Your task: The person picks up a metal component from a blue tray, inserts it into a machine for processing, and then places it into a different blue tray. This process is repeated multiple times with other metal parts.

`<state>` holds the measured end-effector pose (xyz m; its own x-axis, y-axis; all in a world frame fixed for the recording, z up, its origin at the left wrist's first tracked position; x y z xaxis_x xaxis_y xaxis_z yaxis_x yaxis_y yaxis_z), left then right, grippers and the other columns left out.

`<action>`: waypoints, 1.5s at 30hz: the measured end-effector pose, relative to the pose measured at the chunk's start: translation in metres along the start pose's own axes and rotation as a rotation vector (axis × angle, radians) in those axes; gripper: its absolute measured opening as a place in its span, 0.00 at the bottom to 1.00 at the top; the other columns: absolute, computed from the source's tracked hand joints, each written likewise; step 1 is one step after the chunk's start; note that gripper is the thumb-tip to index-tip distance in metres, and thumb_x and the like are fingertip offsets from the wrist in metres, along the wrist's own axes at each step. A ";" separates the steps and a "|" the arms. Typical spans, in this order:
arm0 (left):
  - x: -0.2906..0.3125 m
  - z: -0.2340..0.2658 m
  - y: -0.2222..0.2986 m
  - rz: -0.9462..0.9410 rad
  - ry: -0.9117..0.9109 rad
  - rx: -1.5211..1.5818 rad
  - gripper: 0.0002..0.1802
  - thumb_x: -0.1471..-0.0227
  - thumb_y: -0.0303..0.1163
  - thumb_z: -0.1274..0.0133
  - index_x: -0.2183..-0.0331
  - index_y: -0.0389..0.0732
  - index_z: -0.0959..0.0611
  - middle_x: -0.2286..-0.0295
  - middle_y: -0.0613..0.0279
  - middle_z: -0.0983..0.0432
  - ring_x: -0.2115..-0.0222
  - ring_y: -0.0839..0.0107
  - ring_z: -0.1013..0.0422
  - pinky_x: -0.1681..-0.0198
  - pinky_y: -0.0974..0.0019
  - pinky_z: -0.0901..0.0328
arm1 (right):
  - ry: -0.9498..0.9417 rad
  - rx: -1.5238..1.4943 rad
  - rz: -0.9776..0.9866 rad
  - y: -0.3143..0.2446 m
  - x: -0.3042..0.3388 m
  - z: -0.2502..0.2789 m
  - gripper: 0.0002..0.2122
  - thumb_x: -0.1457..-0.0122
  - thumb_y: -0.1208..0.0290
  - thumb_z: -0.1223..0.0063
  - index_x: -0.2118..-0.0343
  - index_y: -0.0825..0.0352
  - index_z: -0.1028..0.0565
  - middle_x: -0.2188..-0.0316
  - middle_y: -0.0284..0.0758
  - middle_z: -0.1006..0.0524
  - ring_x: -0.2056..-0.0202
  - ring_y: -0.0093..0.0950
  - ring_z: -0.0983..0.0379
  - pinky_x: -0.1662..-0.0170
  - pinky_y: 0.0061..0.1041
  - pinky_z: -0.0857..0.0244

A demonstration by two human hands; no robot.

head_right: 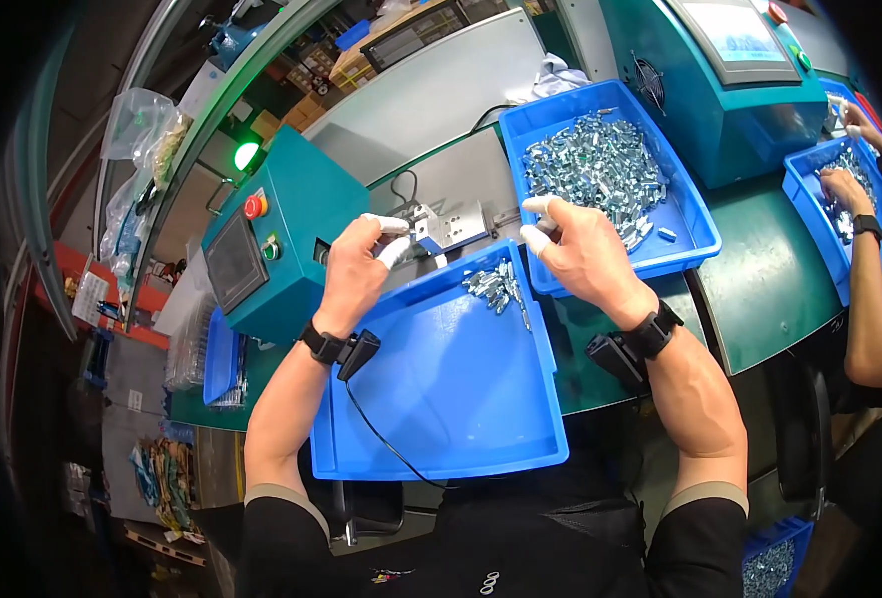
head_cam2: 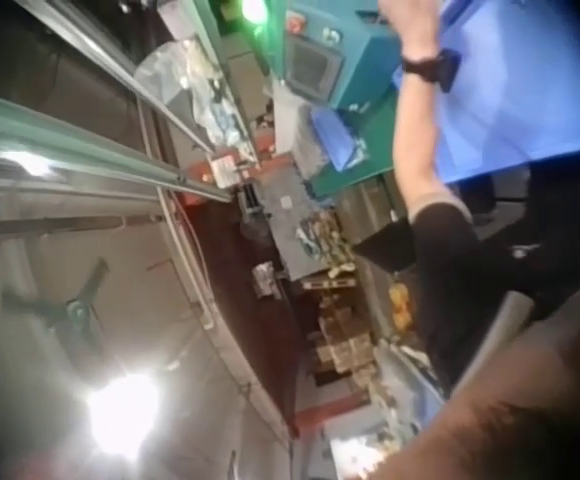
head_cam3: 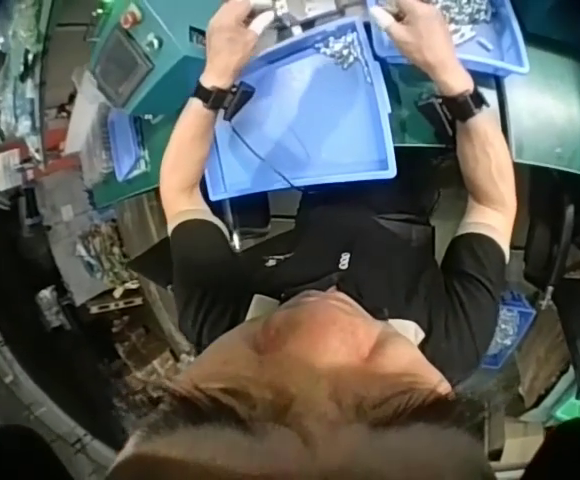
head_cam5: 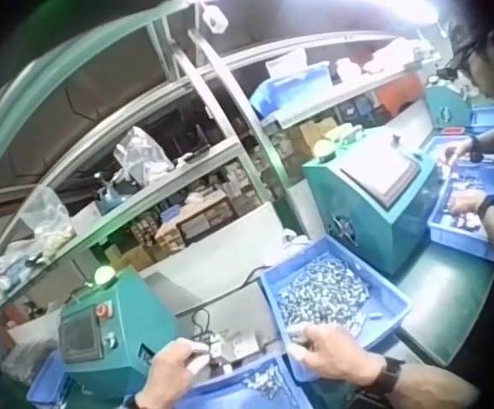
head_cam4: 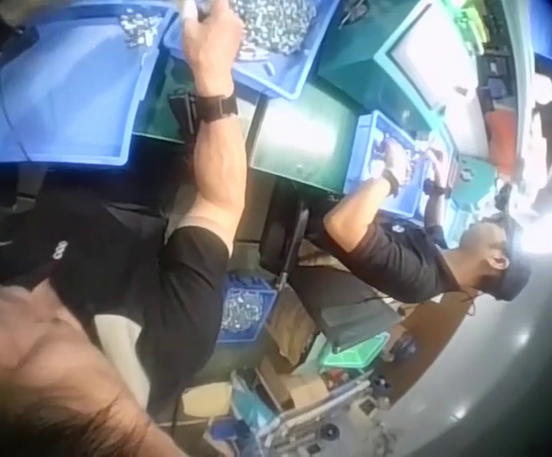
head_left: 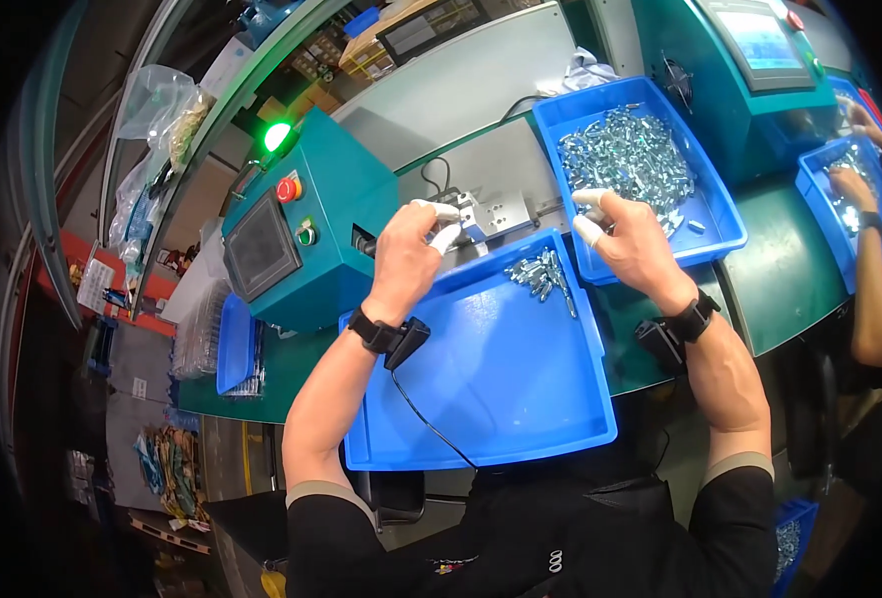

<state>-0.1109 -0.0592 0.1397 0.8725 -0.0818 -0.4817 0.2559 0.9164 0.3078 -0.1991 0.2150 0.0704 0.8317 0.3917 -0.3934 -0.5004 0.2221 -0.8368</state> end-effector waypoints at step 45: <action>-0.020 -0.027 -0.019 -0.356 0.014 -0.371 0.11 0.51 0.21 0.43 0.64 0.41 0.13 0.68 0.59 0.23 0.61 0.57 0.27 0.56 0.55 0.32 | -0.100 0.056 0.011 -0.004 -0.008 -0.007 0.16 0.36 0.71 0.38 0.48 0.71 0.20 0.72 0.40 0.17 0.72 0.23 0.25 0.65 0.26 0.29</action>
<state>-0.1448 -0.0647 0.1214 0.7518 -0.4112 -0.5155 0.3688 0.9102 -0.1883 -0.2016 0.2046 0.0742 0.7995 0.4806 -0.3603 -0.5243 0.2658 -0.8090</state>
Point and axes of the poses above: each hand's wrist, its own x-axis away from the middle knuckle, its own z-axis out of the back of the hand, y = z × x, the point moved 5 cm from there along -x, towards the middle knuckle
